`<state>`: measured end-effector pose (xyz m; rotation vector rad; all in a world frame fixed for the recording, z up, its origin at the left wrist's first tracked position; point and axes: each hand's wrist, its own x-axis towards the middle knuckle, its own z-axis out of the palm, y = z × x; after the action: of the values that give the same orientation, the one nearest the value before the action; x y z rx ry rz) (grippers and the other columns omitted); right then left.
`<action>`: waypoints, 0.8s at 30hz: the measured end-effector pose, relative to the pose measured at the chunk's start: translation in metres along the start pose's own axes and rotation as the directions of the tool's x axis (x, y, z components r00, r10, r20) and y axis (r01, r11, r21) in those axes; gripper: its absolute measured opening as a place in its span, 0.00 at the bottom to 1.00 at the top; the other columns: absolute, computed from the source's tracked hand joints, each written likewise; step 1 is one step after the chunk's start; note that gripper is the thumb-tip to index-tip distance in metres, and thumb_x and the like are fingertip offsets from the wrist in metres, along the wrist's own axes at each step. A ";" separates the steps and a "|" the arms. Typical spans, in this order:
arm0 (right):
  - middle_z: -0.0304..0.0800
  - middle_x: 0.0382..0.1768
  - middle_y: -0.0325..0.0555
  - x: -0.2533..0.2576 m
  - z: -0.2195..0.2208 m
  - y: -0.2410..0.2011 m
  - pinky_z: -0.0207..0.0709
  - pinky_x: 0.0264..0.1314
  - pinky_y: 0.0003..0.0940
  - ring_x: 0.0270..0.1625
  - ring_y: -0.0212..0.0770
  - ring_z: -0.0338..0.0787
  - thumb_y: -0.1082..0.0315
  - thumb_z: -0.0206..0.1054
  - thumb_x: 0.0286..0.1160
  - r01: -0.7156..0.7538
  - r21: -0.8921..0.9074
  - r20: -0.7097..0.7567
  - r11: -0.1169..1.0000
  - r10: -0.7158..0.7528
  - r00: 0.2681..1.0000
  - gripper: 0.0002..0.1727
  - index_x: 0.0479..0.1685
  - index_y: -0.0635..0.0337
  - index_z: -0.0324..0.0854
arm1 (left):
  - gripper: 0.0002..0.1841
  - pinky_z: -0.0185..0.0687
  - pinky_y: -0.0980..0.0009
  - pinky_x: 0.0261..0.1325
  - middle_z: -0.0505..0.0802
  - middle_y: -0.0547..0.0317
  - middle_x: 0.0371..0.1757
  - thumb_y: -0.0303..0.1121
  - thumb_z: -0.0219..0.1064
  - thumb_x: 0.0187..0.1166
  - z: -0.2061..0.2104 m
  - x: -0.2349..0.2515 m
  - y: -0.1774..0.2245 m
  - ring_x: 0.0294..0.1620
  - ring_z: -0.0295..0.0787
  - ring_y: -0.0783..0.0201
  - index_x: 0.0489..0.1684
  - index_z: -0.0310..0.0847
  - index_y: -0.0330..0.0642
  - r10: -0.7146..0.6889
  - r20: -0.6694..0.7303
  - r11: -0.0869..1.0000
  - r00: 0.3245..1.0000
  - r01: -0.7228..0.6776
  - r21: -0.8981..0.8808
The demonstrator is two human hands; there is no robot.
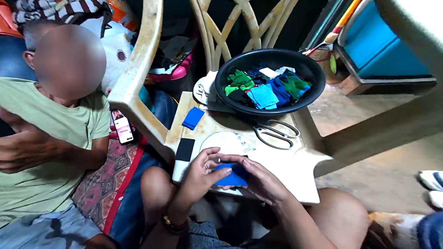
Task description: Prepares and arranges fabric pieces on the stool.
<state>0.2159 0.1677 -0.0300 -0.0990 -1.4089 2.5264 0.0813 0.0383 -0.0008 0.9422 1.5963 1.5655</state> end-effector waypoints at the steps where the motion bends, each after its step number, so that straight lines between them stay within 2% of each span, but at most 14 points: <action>1: 0.91 0.58 0.36 0.000 0.001 -0.001 0.91 0.50 0.30 0.51 0.34 0.94 0.41 0.59 0.83 -0.019 -0.013 -0.005 1.000 0.019 1.000 0.29 0.69 0.55 0.78 | 0.29 0.90 0.75 0.52 0.90 0.53 0.54 0.23 0.72 0.70 -0.001 -0.001 0.000 0.47 0.91 0.72 0.71 0.69 0.23 -0.036 0.015 0.999 0.999 0.037 -0.034; 3: 0.91 0.55 0.34 0.001 0.002 -0.002 0.91 0.49 0.29 0.49 0.33 0.94 0.41 0.58 0.83 -0.034 -0.040 -0.001 0.999 0.034 0.999 0.30 0.70 0.56 0.75 | 0.26 0.91 0.76 0.46 0.92 0.59 0.44 0.17 0.72 0.66 -0.001 -0.004 0.000 0.41 0.92 0.73 0.66 0.72 0.25 -0.056 -0.002 0.997 0.998 0.056 -0.050; 5: 0.91 0.54 0.33 0.000 0.000 -0.002 0.90 0.52 0.30 0.49 0.31 0.94 0.45 0.59 0.84 -0.023 -0.077 0.026 0.997 0.025 0.999 0.29 0.72 0.57 0.73 | 0.24 0.91 0.77 0.43 0.92 0.60 0.41 0.15 0.73 0.64 0.001 -0.006 0.000 0.38 0.92 0.73 0.61 0.75 0.27 -0.065 -0.044 0.997 0.997 0.063 -0.038; 7: 0.91 0.54 0.32 -0.001 -0.002 -0.003 0.90 0.54 0.29 0.50 0.30 0.94 0.58 0.59 0.84 -0.008 -0.157 0.038 0.988 0.014 0.999 0.24 0.73 0.60 0.70 | 0.21 0.91 0.78 0.42 0.92 0.60 0.40 0.14 0.74 0.62 0.004 -0.008 -0.001 0.37 0.92 0.74 0.56 0.78 0.27 -0.033 -0.126 0.999 0.991 0.034 -0.002; 8: 0.90 0.53 0.32 -0.001 -0.002 -0.005 0.90 0.54 0.28 0.49 0.29 0.94 0.67 0.59 0.81 -0.009 -0.206 0.027 0.979 0.015 1.000 0.23 0.74 0.62 0.68 | 0.19 0.91 0.79 0.41 0.92 0.60 0.39 0.14 0.74 0.61 0.006 -0.009 -0.003 0.36 0.92 0.75 0.52 0.80 0.27 -0.004 -0.176 1.000 0.984 0.008 0.019; 10: 0.92 0.48 0.30 -0.001 -0.001 -0.008 0.90 0.49 0.24 0.44 0.25 0.94 0.79 0.62 0.72 -0.004 -0.307 -0.032 0.952 -0.006 0.999 0.26 0.73 0.64 0.68 | 0.16 0.90 0.80 0.40 0.92 0.61 0.37 0.14 0.74 0.60 0.007 -0.011 -0.007 0.33 0.91 0.77 0.47 0.82 0.28 0.055 -0.246 0.998 0.968 -0.045 0.048; 11: 0.92 0.44 0.29 -0.001 -0.001 -0.009 0.90 0.46 0.21 0.40 0.23 0.93 0.82 0.63 0.69 0.001 -0.354 -0.084 0.935 -0.033 0.996 0.27 0.71 0.65 0.69 | 0.15 0.89 0.81 0.39 0.92 0.61 0.37 0.14 0.74 0.61 0.007 -0.012 -0.009 0.32 0.90 0.77 0.45 0.82 0.28 0.071 -0.263 0.997 0.962 -0.060 0.047; 13: 0.90 0.35 0.27 -0.001 -0.003 -0.007 0.87 0.39 0.17 0.33 0.21 0.90 0.83 0.66 0.66 0.032 -0.426 -0.189 0.904 -0.124 0.974 0.24 0.65 0.67 0.75 | 0.14 0.88 0.82 0.37 0.92 0.62 0.37 0.13 0.72 0.61 0.006 -0.015 -0.011 0.30 0.89 0.78 0.44 0.81 0.29 0.068 -0.278 0.998 0.958 -0.065 0.020; 16: 0.91 0.33 0.27 0.001 -0.007 -0.001 0.84 0.36 0.16 0.30 0.20 0.88 0.82 0.68 0.67 0.101 -0.495 -0.261 0.863 -0.258 0.930 0.18 0.58 0.64 0.78 | 0.14 0.89 0.81 0.35 0.92 0.62 0.38 0.12 0.71 0.62 0.006 -0.018 -0.013 0.28 0.89 0.77 0.44 0.80 0.29 0.030 -0.280 0.999 0.960 -0.039 -0.026; 20: 0.91 0.34 0.30 0.005 -0.009 0.009 0.81 0.39 0.14 0.33 0.17 0.86 0.79 0.68 0.69 0.163 -0.632 -0.238 0.758 -0.390 0.890 0.16 0.58 0.69 0.80 | 0.13 0.93 0.77 0.32 0.93 0.57 0.39 0.11 0.71 0.63 0.009 -0.021 -0.013 0.27 0.92 0.72 0.43 0.79 0.28 -0.051 -0.257 0.998 0.965 0.040 -0.050; 24: 0.91 0.34 0.38 0.010 -0.015 0.017 0.82 0.43 0.14 0.34 0.18 0.87 0.77 0.68 0.70 0.172 -0.776 -0.153 0.607 -0.445 0.882 0.17 0.58 0.73 0.82 | 0.13 0.92 0.77 0.31 0.92 0.54 0.39 0.13 0.74 0.62 0.014 -0.020 -0.019 0.26 0.92 0.72 0.43 0.80 0.27 -0.056 -0.275 0.996 0.960 0.071 0.047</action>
<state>0.2059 0.1743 -0.0521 -0.3687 -1.9989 1.4110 0.1027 0.0275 -0.0208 0.7185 1.8501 1.6693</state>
